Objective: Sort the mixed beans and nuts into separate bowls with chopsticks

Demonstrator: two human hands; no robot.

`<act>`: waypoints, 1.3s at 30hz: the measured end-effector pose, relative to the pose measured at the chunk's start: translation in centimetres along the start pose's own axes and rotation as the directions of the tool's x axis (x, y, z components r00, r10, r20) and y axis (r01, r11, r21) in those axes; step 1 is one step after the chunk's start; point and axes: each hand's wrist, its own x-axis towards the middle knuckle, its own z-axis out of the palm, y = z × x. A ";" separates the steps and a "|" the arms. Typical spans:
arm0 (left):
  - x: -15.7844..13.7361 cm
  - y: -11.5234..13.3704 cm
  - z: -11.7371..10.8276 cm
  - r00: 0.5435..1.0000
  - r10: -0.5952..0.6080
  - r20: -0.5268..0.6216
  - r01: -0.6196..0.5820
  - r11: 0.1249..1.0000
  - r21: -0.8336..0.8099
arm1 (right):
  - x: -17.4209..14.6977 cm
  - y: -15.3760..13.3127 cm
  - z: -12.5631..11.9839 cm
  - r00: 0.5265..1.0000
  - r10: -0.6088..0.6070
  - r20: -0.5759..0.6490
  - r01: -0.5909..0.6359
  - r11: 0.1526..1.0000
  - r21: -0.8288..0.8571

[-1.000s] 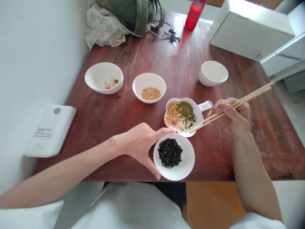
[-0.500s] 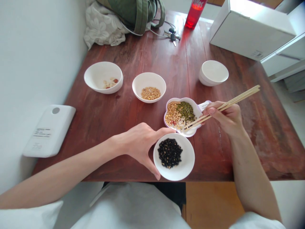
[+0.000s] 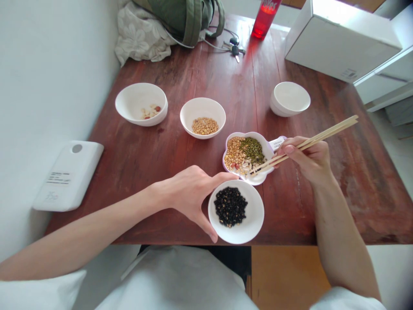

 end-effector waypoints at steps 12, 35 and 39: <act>0.0 -0.1 0.0 1.000 0.009 -0.003 -0.009 1.000 0.004 | -0.1 -0.1 0.0 0.999 0.019 -0.036 -0.019 1.000 0.003; 0.0 -0.1 0.0 1.000 0.011 0.002 -0.011 1.000 0.006 | 0.1 0.0 -0.1 0.997 -0.070 -0.012 0.070 0.996 -0.046; 0.0 -0.1 0.1 1.000 0.017 -0.005 -0.017 1.000 0.004 | 0.1 0.0 -0.1 0.998 -0.066 -0.010 0.065 0.997 -0.040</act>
